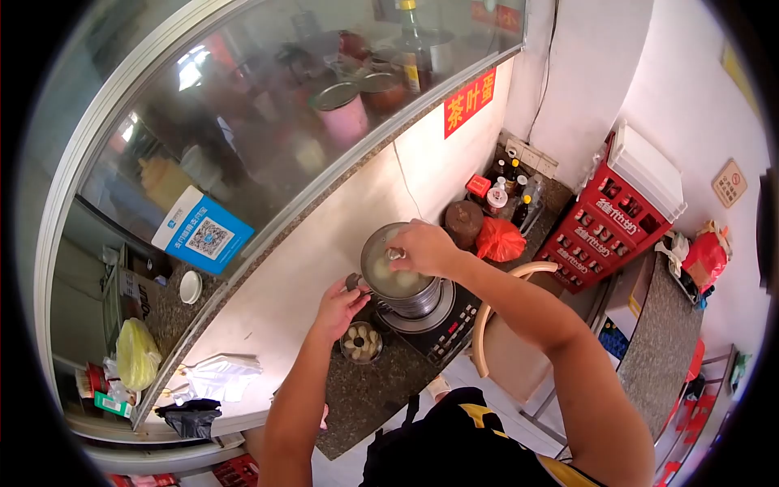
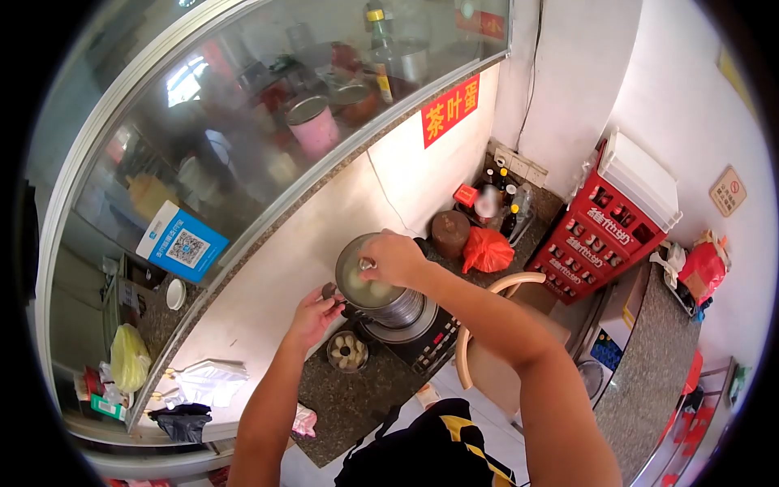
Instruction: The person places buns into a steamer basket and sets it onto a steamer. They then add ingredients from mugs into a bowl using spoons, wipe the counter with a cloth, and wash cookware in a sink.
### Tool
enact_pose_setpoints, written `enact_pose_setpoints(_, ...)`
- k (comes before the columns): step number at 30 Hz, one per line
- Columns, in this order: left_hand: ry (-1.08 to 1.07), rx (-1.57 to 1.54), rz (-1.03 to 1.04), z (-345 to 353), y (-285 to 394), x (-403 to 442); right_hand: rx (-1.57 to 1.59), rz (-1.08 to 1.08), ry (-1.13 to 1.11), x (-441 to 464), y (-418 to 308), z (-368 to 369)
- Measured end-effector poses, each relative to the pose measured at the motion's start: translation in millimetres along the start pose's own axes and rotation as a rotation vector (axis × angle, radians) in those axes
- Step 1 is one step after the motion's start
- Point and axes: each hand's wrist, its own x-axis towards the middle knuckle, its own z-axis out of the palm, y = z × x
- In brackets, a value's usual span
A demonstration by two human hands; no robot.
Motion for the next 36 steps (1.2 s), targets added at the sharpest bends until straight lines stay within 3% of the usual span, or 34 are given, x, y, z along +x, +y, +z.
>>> enact_pose_setpoints(1, 0.022, -0.002, -0.009, 1, 0, 0, 0.001, 0.006, 0.004, -2, 6, -1)
enact_pose_setpoints(3, 0.039, -0.003, -0.02, 3, 1, 0, -0.022, 0.194, 0.495, -8, 27, -1)
enact_pose_setpoints(4, 0.07, 0.1, -0.018, 3, 2, 1, -0.06, 0.341, 0.558, -15, 40, -2)
enact_pose_setpoints(6, 0.096, 0.211, -0.023, -4, -8, 6, -0.035, 0.495, 0.426, -32, 85, 23)
enact_pose_setpoints(8, 0.392, 0.85, 0.318, -14, -26, 23, 0.141, 0.544, 0.212, -43, 111, 49)
enact_pose_setpoints(9, 0.372, 0.864, 0.317, -13, -27, 25, 0.255, 0.542, 0.126, -50, 116, 58)
enact_pose_setpoints(11, 0.386, 0.564, 0.054, 6, -15, 15, 0.353, 0.567, 0.21, -55, 111, 64)
enact_pose_setpoints(12, 0.374, 0.579, 0.05, 8, -15, 16, 0.462, 0.581, 0.248, -57, 110, 66)
enact_pose_setpoints(14, 0.265, 0.277, 0.018, 6, -19, 13, 0.583, 0.628, 0.292, -56, 105, 68)
enact_pose_setpoints(21, 0.339, 0.391, 0.036, 17, -23, 2, 0.592, 0.674, 0.327, -55, 99, 75)
enact_pose_setpoints(24, 0.53, 0.394, 0.169, 8, -44, -11, 0.559, 0.635, 0.679, -65, 113, 94)
enact_pose_setpoints(25, 0.554, 0.376, 0.169, 5, -52, -27, 0.591, 0.725, 0.831, -75, 110, 100)
enact_pose_setpoints(26, 0.554, 0.311, 0.168, 10, -55, -51, 0.556, 0.673, 0.908, -92, 111, 105)
enact_pose_setpoints(27, 0.555, 0.249, 0.173, 20, -50, -75, 0.591, 0.805, 0.905, -110, 91, 99)
enact_pose_setpoints(29, 0.493, 0.023, 0.204, 71, -18, -135, 0.789, 0.873, 0.972, -156, 102, 161)
enact_pose_setpoints(31, 0.362, -0.109, 0.32, 134, 45, -197, 0.842, 0.911, 0.857, -200, 46, 180)
enact_pose_setpoints(32, 0.034, -0.186, 0.425, 153, 81, -256, 0.688, 0.972, 0.523, -236, 13, 230)
enact_pose_setpoints(33, -0.125, -0.182, 0.474, 166, 99, -282, 0.619, 0.862, 0.401, -249, -23, 247)
enact_pose_setpoints(35, -0.247, -0.142, 0.107, 185, 156, -346, 0.665, 0.796, 0.049, -263, -88, 283)
enact_pose_setpoints(36, -0.157, -0.215, 0.17, 201, 170, -362, 0.676, 0.677, -0.045, -260, -114, 295)
